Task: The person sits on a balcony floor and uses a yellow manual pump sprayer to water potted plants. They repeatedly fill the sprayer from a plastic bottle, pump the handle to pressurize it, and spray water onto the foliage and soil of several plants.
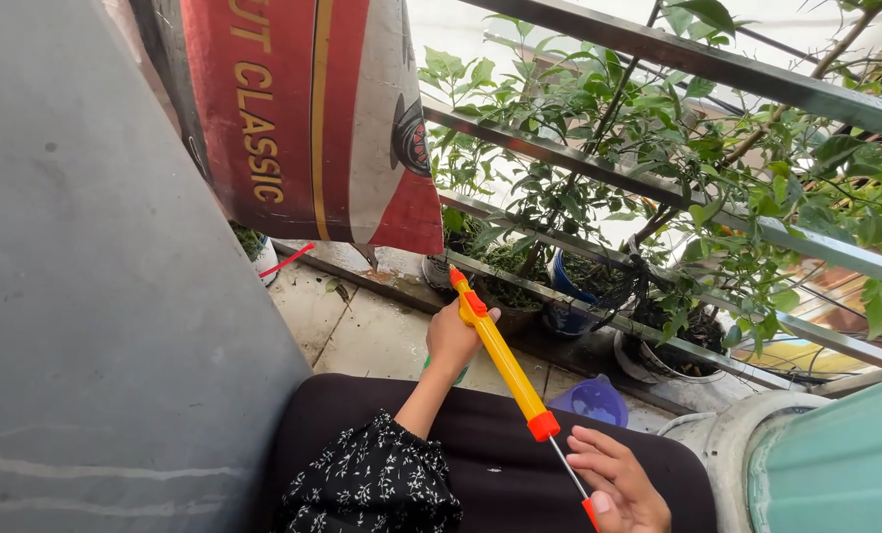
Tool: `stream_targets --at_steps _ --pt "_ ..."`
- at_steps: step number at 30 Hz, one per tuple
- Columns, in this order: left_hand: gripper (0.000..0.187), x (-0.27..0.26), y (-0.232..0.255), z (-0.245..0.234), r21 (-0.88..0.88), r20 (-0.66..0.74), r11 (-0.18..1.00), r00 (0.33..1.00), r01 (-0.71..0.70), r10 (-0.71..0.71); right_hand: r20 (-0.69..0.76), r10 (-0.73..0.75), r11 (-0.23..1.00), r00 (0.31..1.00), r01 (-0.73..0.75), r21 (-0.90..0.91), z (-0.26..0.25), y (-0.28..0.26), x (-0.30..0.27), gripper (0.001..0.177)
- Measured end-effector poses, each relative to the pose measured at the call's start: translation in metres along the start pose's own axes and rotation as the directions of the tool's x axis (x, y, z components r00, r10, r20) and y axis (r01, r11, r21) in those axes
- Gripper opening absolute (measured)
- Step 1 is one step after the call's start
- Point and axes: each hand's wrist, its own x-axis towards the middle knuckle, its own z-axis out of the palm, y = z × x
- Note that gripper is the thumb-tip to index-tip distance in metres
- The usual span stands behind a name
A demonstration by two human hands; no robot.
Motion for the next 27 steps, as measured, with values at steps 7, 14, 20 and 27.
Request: stream_targets --at_steps 7,14,20,27 --pt "0.036 -0.004 0.000 0.008 0.049 0.041 0.999 0.999 0.001 -0.003 0.039 -0.039 0.998 0.998 0.037 0.047 0.015 -0.007 0.007 0.034" --pt "0.037 -0.006 -0.002 0.021 0.118 0.070 0.991 0.996 -0.060 0.052 -0.079 -0.109 0.992 0.991 0.103 -0.078 0.038 -0.008 0.013 0.030" --pt "0.036 -0.010 -0.004 0.028 0.106 0.067 0.992 0.996 -0.063 0.056 -0.101 -0.216 0.966 0.971 0.198 -0.166 0.044 0.003 0.024 0.026" --pt "0.041 0.004 -0.007 0.022 0.019 -0.004 0.999 1.000 -0.027 0.027 -0.011 -0.069 0.989 0.998 0.067 -0.135 0.022 -0.013 0.039 0.030"
